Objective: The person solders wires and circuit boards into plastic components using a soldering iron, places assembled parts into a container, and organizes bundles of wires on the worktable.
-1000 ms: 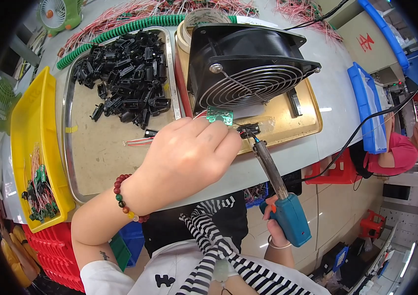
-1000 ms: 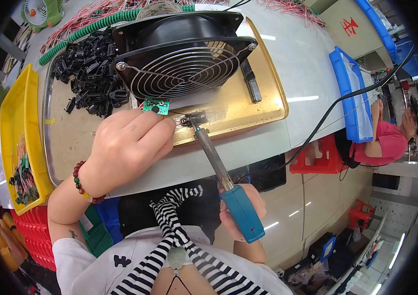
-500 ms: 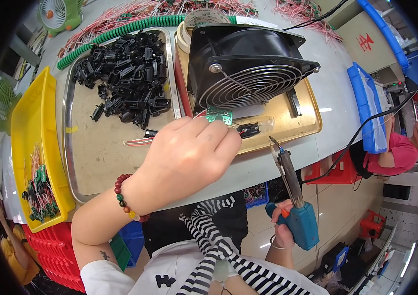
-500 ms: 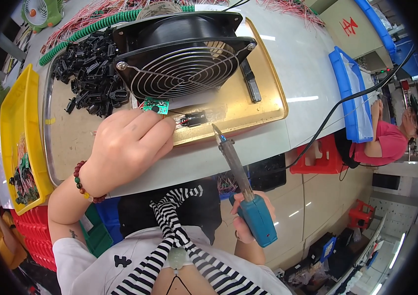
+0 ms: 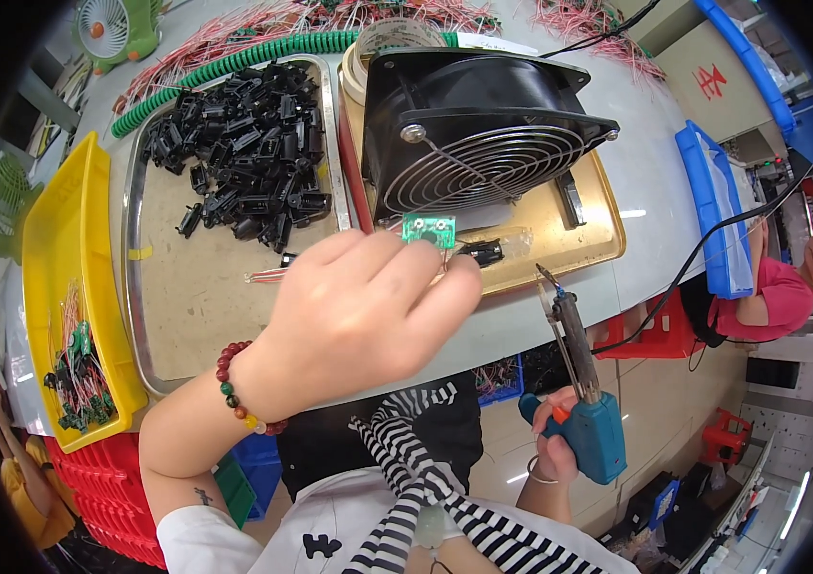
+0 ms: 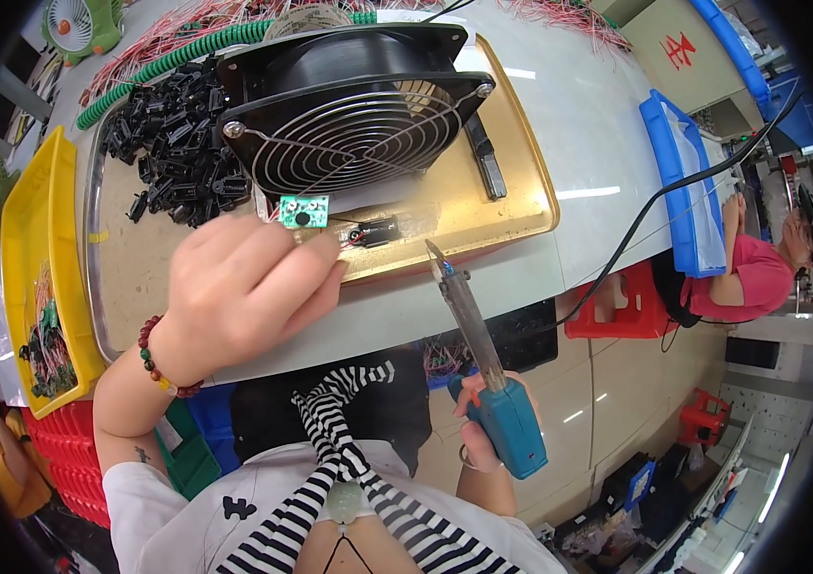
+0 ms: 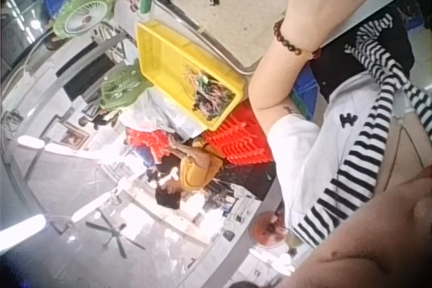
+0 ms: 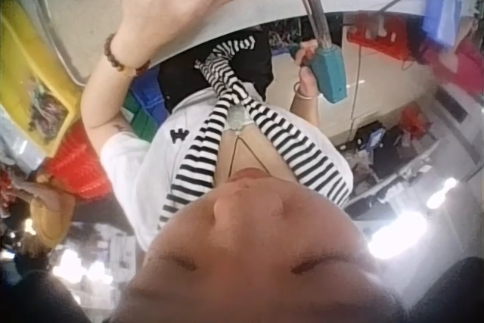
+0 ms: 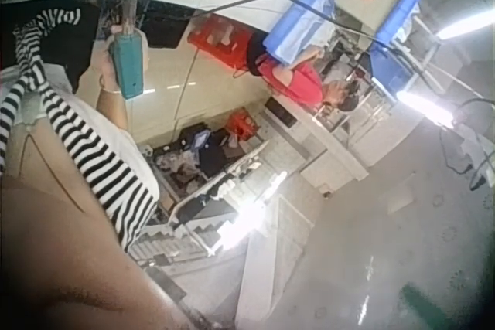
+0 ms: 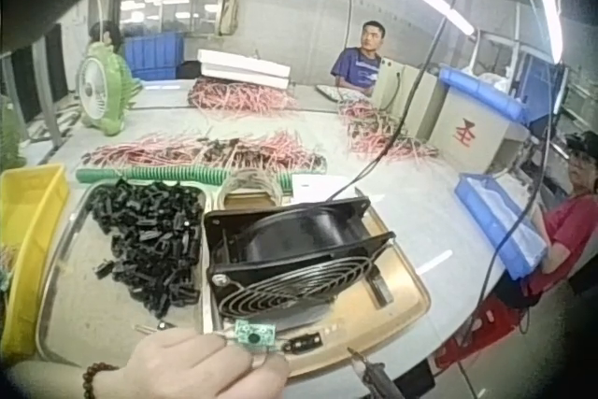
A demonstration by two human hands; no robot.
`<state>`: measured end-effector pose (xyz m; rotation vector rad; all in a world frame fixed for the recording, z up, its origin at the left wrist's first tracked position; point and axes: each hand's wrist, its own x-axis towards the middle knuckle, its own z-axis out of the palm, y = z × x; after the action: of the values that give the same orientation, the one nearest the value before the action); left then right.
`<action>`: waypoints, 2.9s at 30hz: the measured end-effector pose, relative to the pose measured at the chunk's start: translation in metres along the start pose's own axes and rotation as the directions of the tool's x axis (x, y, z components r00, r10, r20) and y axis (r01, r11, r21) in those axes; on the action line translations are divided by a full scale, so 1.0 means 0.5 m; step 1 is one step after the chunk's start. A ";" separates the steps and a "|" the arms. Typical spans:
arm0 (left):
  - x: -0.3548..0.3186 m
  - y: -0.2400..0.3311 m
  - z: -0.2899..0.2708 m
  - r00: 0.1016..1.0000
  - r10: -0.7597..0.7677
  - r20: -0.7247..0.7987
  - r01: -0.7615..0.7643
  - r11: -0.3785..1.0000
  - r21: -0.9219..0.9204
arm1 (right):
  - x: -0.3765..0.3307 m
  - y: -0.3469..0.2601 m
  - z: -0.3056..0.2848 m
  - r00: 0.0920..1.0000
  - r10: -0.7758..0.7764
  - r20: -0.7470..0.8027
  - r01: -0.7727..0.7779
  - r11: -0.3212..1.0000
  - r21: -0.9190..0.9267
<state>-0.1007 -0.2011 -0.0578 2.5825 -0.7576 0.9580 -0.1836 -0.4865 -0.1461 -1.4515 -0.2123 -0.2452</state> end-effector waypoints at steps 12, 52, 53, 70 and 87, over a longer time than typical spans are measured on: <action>-0.004 0.023 -0.033 0.895 -0.338 0.291 0.406 0.886 -0.222 | 0.002 0.003 0.011 0.997 0.074 0.005 -0.074 0.993 0.096; -0.398 -0.076 -0.372 0.336 -0.941 0.031 0.941 0.334 -0.055 | 0.007 -0.014 0.025 0.991 -0.033 0.129 0.013 0.989 0.150; -0.400 -0.071 -0.375 0.337 -0.941 0.035 0.941 0.335 -0.055 | 0.006 -0.011 0.022 0.992 -0.031 0.126 0.012 0.989 0.149; -0.236 -0.034 -0.311 0.647 -0.762 -0.009 0.762 0.647 0.014 | 0.002 0.011 0.007 0.995 -0.088 0.044 0.086 0.995 0.041; -0.149 -0.052 -0.040 0.817 -0.446 0.366 0.465 0.884 0.040 | 0.009 0.007 0.026 0.997 -0.056 -0.048 0.049 0.989 -0.140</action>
<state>-0.1442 -0.1430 -0.0950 2.7369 -0.1998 0.3072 -0.1784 -0.4735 -0.1467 -1.5764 -0.1945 -0.3463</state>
